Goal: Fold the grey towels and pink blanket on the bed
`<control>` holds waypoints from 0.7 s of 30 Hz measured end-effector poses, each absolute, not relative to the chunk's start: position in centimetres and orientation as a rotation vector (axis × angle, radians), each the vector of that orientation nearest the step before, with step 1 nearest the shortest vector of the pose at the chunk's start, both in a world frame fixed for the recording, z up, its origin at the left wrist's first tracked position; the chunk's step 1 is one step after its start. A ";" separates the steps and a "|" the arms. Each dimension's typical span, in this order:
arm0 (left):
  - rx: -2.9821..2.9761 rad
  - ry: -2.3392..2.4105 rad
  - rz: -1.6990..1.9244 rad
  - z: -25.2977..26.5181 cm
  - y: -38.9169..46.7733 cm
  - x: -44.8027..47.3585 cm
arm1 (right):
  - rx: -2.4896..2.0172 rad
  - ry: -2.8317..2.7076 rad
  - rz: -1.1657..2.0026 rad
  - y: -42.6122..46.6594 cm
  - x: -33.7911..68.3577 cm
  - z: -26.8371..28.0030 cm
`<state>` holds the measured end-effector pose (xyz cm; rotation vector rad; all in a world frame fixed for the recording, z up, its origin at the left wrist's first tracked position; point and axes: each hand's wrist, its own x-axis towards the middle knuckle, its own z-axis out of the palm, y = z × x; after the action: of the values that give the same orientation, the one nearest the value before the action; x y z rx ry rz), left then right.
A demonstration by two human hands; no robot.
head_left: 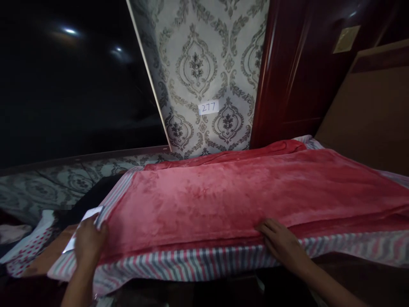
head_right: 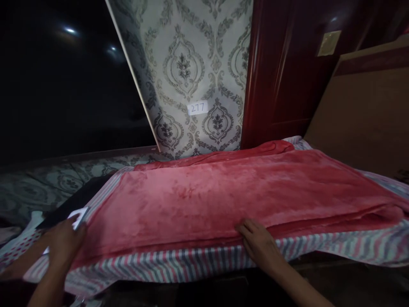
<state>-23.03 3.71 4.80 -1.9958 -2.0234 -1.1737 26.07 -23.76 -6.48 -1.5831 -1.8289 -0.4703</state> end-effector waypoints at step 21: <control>-2.950 -1.138 -0.002 -1.4 14.1 9.1 | -1.635 -1.552 -0.545 -23.8 24.9 -8.6</control>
<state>9.11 14.13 -1.39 -2.9500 -1.1379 -0.0020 24.85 -23.75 -8.59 -1.6353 -1.5520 -0.5455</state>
